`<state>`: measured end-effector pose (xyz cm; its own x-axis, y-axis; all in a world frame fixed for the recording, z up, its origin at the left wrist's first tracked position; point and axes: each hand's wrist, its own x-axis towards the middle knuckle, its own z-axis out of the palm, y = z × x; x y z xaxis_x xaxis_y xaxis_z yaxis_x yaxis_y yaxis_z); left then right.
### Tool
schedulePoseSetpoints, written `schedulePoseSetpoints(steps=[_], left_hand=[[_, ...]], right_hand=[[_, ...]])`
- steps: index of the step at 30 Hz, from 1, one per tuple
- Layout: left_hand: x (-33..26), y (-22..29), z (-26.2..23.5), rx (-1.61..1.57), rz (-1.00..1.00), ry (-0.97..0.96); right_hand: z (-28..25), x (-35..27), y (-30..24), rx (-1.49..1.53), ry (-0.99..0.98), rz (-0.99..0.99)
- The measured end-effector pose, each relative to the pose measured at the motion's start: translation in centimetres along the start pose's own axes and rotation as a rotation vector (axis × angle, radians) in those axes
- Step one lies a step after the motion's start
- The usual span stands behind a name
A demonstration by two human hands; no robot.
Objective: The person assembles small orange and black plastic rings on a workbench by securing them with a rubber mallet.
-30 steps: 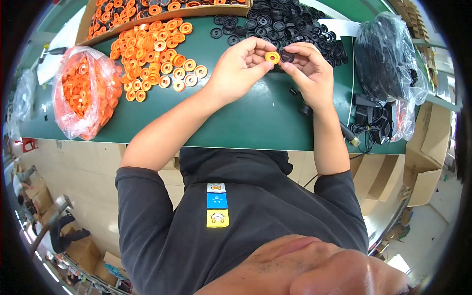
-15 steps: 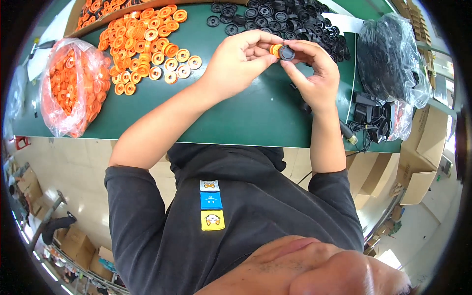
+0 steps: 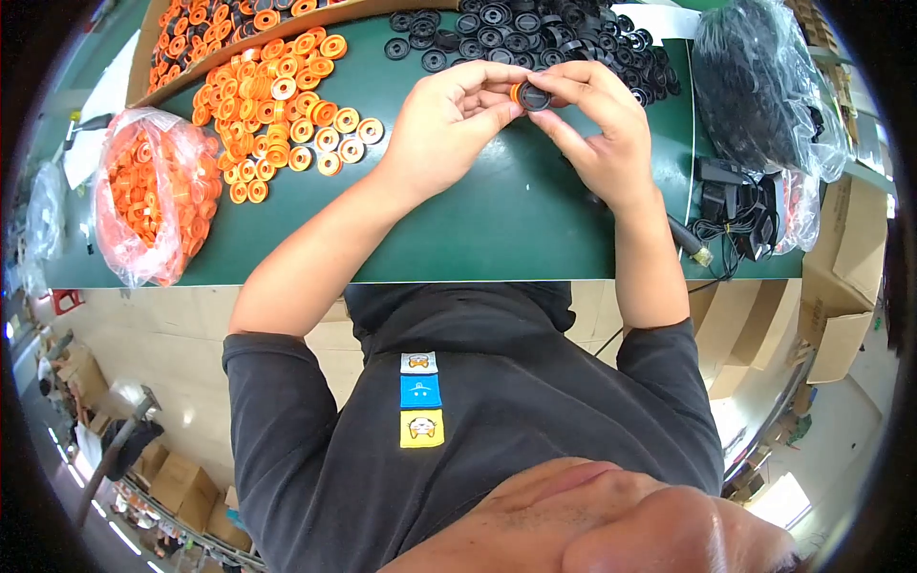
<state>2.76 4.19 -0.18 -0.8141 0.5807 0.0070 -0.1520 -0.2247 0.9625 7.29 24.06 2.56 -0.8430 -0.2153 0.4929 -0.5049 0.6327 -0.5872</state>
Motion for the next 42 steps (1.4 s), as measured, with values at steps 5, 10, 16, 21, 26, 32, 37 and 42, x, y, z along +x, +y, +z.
schedulePoseSetpoints(steps=[5,10,16,21,26,32,37,42], left_hand=[[0.0,-0.3,0.0,0.03,0.011,-0.012],[-0.2,-0.1,0.0,-0.004,-0.016,0.013],[0.0,-0.1,-0.1,-0.008,-0.024,0.006],[0.0,0.1,0.1,-0.003,-0.013,0.02],[0.0,0.3,0.1,-0.012,-0.033,0.028],[-0.2,0.4,0.4,-0.005,-0.033,0.03],[-0.3,0.5,0.5,-0.01,-0.005,0.028],[-0.4,0.8,0.4,-0.007,-0.016,0.031]], right_hand=[[-0.1,0.0,-0.3,0.027,-0.009,0.022],[-0.1,0.0,-0.5,0.007,0.003,-0.009],[0.0,-0.1,-0.6,-0.008,-0.008,0.015],[0.1,-0.1,-0.6,-0.024,-0.002,0.0],[0.1,-0.1,-0.8,-0.017,0.006,0.005],[0.2,-0.3,-0.9,-0.009,0.012,0.015],[0.2,-0.3,-0.9,0.009,0.019,0.015],[0.1,-0.1,-0.8,0.021,0.039,-0.042]])
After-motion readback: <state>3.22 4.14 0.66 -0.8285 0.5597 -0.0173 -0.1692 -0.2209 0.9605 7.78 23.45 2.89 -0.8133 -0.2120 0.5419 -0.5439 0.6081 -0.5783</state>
